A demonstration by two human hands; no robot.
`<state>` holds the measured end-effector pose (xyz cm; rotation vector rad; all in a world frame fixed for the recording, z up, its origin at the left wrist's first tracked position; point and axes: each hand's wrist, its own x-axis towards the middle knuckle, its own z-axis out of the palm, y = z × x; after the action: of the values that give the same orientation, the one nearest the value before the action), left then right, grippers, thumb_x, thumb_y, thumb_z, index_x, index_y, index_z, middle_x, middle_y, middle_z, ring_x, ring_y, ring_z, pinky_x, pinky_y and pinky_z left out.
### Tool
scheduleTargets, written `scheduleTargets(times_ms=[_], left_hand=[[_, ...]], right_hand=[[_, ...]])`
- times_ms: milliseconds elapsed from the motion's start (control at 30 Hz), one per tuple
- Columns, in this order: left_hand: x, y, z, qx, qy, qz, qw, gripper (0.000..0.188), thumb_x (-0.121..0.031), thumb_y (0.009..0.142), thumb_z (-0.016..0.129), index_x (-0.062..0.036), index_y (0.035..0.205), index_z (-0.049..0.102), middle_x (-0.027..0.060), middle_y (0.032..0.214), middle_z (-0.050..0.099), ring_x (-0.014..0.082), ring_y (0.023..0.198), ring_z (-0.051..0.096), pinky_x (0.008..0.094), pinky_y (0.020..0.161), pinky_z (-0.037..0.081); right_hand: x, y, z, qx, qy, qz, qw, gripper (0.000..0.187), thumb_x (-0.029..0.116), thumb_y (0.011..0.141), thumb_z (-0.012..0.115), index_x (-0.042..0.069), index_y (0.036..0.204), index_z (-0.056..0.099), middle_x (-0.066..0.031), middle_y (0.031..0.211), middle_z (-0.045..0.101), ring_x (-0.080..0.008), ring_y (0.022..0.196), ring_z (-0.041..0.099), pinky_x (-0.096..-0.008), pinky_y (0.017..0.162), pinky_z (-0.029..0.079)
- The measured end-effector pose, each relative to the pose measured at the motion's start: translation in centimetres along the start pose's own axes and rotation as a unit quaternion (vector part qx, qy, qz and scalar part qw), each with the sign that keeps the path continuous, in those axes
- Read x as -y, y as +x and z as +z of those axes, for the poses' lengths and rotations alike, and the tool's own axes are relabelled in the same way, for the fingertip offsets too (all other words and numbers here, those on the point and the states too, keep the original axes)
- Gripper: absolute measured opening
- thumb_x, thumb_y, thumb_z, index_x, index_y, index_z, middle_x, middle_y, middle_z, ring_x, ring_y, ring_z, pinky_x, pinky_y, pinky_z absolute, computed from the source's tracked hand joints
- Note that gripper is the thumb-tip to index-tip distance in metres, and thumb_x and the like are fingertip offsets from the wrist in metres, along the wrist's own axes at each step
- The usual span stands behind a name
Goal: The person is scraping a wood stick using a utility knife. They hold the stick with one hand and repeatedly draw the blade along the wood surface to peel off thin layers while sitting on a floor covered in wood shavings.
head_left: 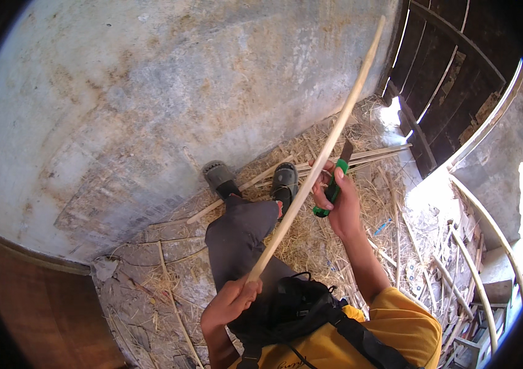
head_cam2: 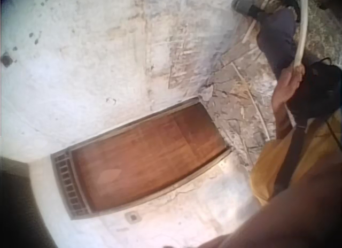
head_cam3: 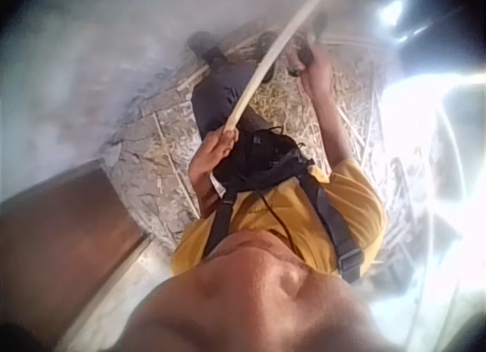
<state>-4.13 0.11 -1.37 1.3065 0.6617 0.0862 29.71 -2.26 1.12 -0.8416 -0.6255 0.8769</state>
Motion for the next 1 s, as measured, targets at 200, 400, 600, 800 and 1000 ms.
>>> scheduleTargets(times_ms=[200,400,600,800,1000], left_hand=[[-1.4,1.1,0.4,-0.040,-0.013,0.021,0.999,0.035,-0.032,0.121,0.045,-0.0043,0.106,0.061,-0.0036,0.076,0.048,0.0058,0.065,0.044,0.0270,0.059,0.037],[-3.4,2.2,1.8,-0.102,0.020,0.092,0.990,0.037,-0.032,0.121,0.044,-0.0032,0.106,0.063,-0.0051,0.071,0.045,0.0049,0.062,0.041,0.0269,0.058,0.034],[-4.9,2.1,2.5,-0.111,-0.006,0.087,0.990,0.034,-0.029,0.120,0.046,-0.0031,0.108,0.065,-0.0047,0.070,0.044,0.0039,0.062,0.040,0.0267,0.058,0.032],[-5.8,2.2,3.6,-0.179,0.092,0.127,0.971,0.028,-0.023,0.117,0.050,-0.0014,0.106,0.066,0.0001,0.069,0.049,0.0083,0.062,0.045,0.0297,0.059,0.037],[-6.7,2.2,4.7,-0.237,0.168,0.147,0.946,0.027,-0.021,0.115,0.052,0.0019,0.107,0.065,0.0102,0.069,0.057,0.0177,0.058,0.055,0.0355,0.059,0.043]], right_hand=[[-2.2,-2.5,-0.2,0.059,-0.115,-0.022,0.991,0.075,0.072,0.109,0.046,0.004,0.139,0.059,-0.0038,0.088,0.061,-0.0084,0.065,0.044,-0.0261,0.059,0.033],[-2.6,-4.5,-0.6,0.177,-0.326,-0.098,0.924,0.048,0.049,0.108,0.067,0.002,0.117,0.074,-0.0099,0.086,0.069,-0.0214,0.073,0.067,-0.0339,0.067,0.050],[-1.7,-5.0,1.1,0.198,-0.414,-0.201,0.865,0.035,0.033,0.095,0.084,0.011,0.123,0.080,-0.0092,0.087,0.074,-0.0273,0.072,0.072,-0.0390,0.064,0.054],[-0.7,-5.5,2.1,0.188,-0.490,-0.249,0.814,0.041,0.037,0.089,0.088,0.016,0.123,0.082,-0.0019,0.076,0.067,-0.0224,0.063,0.067,-0.0370,0.057,0.051],[-0.1,-5.6,2.4,0.182,-0.527,-0.265,0.787,0.047,0.037,0.086,0.090,0.011,0.123,0.081,-0.0031,0.076,0.068,-0.0234,0.061,0.066,-0.0361,0.056,0.051]])
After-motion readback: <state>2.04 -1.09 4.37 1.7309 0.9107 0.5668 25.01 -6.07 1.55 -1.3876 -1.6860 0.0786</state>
